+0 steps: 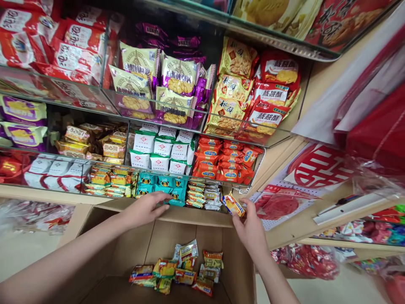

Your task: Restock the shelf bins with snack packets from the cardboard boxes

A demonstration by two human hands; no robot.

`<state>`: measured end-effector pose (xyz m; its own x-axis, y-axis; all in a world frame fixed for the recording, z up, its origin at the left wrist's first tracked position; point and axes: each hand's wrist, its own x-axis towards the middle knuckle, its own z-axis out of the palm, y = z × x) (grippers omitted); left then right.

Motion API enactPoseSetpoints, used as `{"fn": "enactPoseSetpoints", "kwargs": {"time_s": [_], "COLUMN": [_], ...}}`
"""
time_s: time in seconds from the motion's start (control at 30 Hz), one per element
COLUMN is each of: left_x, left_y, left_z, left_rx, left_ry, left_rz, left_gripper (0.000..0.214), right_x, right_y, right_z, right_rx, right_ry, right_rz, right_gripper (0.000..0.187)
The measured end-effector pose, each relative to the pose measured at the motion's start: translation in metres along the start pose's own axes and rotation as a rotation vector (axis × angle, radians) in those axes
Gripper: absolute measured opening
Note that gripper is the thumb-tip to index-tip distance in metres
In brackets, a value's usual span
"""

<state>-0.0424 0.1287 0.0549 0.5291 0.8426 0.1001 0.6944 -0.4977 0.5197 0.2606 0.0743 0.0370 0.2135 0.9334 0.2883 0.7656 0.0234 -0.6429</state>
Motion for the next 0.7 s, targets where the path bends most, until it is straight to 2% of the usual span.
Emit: {"fn": "enactPoseSetpoints", "kwargs": {"time_s": [0.13,0.27,0.33,0.47,0.7], "left_x": [-0.004,-0.006,-0.006,-0.006,-0.003], "left_y": [-0.015,-0.008,-0.005,-0.003,-0.007], "left_z": [0.002,0.003,0.002,0.002,0.005], "left_rx": [0.082,0.152,0.191,0.222,0.235], "left_ry": [-0.061,-0.036,-0.018,-0.036,-0.051], "left_rz": [-0.123,-0.159,-0.147,-0.155,-0.158], "left_gripper": [0.028,0.028,0.029,0.028,0.027], "right_x": [0.033,0.064,0.077,0.097,0.116], "right_y": [0.005,0.0,0.001,0.012,0.032], "right_z": [0.015,0.046,0.059,0.077,0.104], "right_rx": [-0.439,-0.703,-0.746,-0.767,-0.782], "right_ry": [-0.231,-0.356,-0.395,-0.462,-0.494], "right_rz": [-0.099,-0.007,0.038,0.036,0.027], "right_gripper": [0.021,0.019,0.021,0.032,0.037]}}
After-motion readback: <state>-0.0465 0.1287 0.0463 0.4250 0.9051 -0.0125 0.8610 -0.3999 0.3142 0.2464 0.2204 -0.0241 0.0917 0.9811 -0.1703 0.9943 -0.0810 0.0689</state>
